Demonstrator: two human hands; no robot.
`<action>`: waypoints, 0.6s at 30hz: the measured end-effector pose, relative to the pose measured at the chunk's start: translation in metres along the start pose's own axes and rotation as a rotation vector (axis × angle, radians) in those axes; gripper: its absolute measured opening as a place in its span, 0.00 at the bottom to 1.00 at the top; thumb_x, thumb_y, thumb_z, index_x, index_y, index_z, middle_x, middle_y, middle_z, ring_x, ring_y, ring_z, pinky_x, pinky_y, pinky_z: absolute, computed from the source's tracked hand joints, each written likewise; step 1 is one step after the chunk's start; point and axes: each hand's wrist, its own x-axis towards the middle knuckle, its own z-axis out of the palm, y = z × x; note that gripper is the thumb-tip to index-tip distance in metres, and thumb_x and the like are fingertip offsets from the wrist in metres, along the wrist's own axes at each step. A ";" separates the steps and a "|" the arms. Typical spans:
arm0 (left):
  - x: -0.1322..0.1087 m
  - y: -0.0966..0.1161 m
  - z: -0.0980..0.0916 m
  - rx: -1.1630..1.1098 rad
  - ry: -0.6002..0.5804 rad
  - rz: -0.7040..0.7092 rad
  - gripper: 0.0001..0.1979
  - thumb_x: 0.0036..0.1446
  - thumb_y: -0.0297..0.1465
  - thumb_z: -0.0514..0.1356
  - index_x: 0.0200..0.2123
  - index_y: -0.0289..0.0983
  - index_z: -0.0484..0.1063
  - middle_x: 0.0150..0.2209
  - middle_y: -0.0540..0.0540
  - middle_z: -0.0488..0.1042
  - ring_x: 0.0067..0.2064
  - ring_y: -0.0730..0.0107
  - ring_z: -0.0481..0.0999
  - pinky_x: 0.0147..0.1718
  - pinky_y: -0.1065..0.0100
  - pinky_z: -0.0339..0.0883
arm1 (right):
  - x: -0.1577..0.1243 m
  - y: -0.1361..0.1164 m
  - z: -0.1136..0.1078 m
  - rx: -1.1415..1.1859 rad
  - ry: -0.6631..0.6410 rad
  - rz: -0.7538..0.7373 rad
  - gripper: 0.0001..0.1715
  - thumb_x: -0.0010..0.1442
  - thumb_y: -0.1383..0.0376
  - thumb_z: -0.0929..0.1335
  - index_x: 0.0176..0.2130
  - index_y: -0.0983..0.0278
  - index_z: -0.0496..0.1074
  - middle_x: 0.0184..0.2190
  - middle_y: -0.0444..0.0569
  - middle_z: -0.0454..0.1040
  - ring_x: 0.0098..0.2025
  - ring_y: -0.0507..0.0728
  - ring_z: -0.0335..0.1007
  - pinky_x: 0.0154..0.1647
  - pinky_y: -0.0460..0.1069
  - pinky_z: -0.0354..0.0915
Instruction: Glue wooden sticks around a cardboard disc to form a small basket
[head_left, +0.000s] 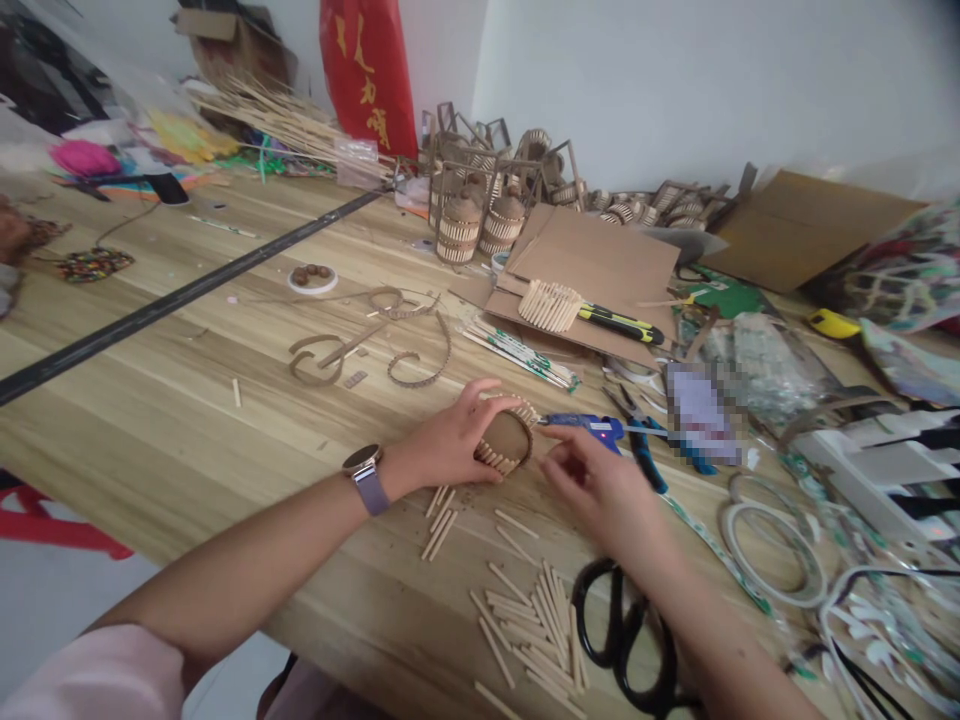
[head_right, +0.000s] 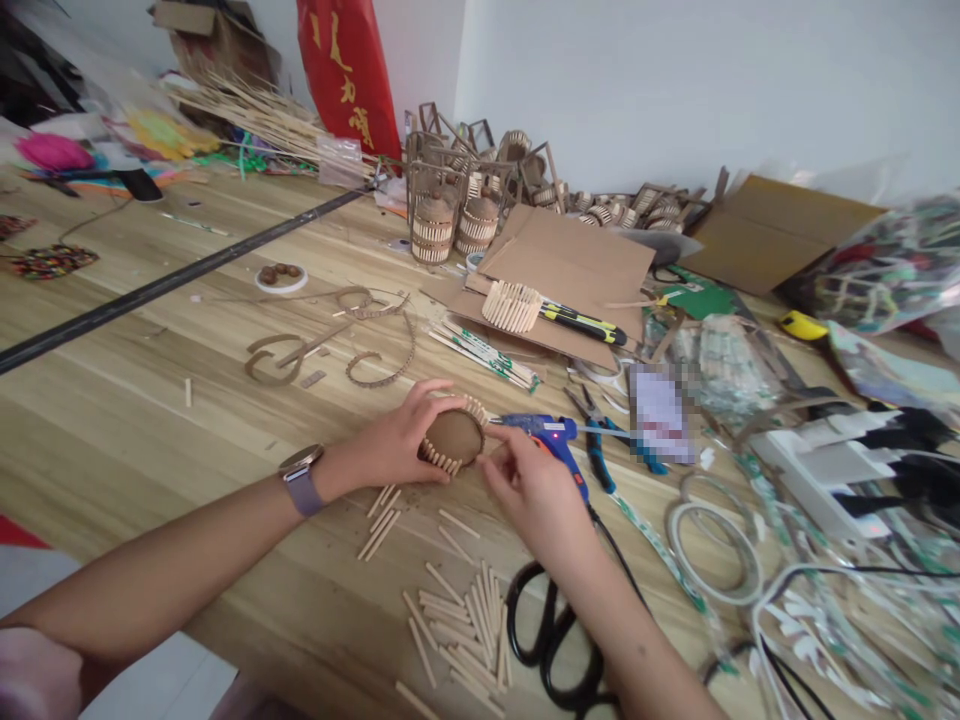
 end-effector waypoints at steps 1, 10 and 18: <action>0.000 0.001 -0.001 -0.001 -0.004 -0.009 0.52 0.39 0.28 0.76 0.63 0.46 0.51 0.64 0.34 0.50 0.66 0.43 0.57 0.61 0.40 0.59 | 0.000 0.006 -0.008 -0.046 0.035 0.024 0.16 0.61 0.58 0.63 0.45 0.63 0.72 0.24 0.44 0.75 0.23 0.54 0.70 0.26 0.47 0.65; -0.002 0.015 0.003 0.036 0.089 -0.036 0.52 0.38 0.27 0.76 0.63 0.44 0.51 0.65 0.32 0.50 0.67 0.42 0.56 0.60 0.42 0.62 | -0.009 0.071 -0.026 -0.601 0.036 0.255 0.22 0.62 0.55 0.64 0.43 0.70 0.76 0.37 0.62 0.77 0.40 0.67 0.76 0.44 0.58 0.69; -0.004 0.020 0.008 0.110 0.106 -0.076 0.50 0.41 0.26 0.74 0.63 0.45 0.49 0.66 0.34 0.47 0.65 0.44 0.60 0.56 0.45 0.67 | -0.008 0.068 -0.021 -0.535 -0.039 0.319 0.20 0.63 0.55 0.65 0.42 0.69 0.76 0.36 0.60 0.78 0.39 0.67 0.77 0.40 0.56 0.70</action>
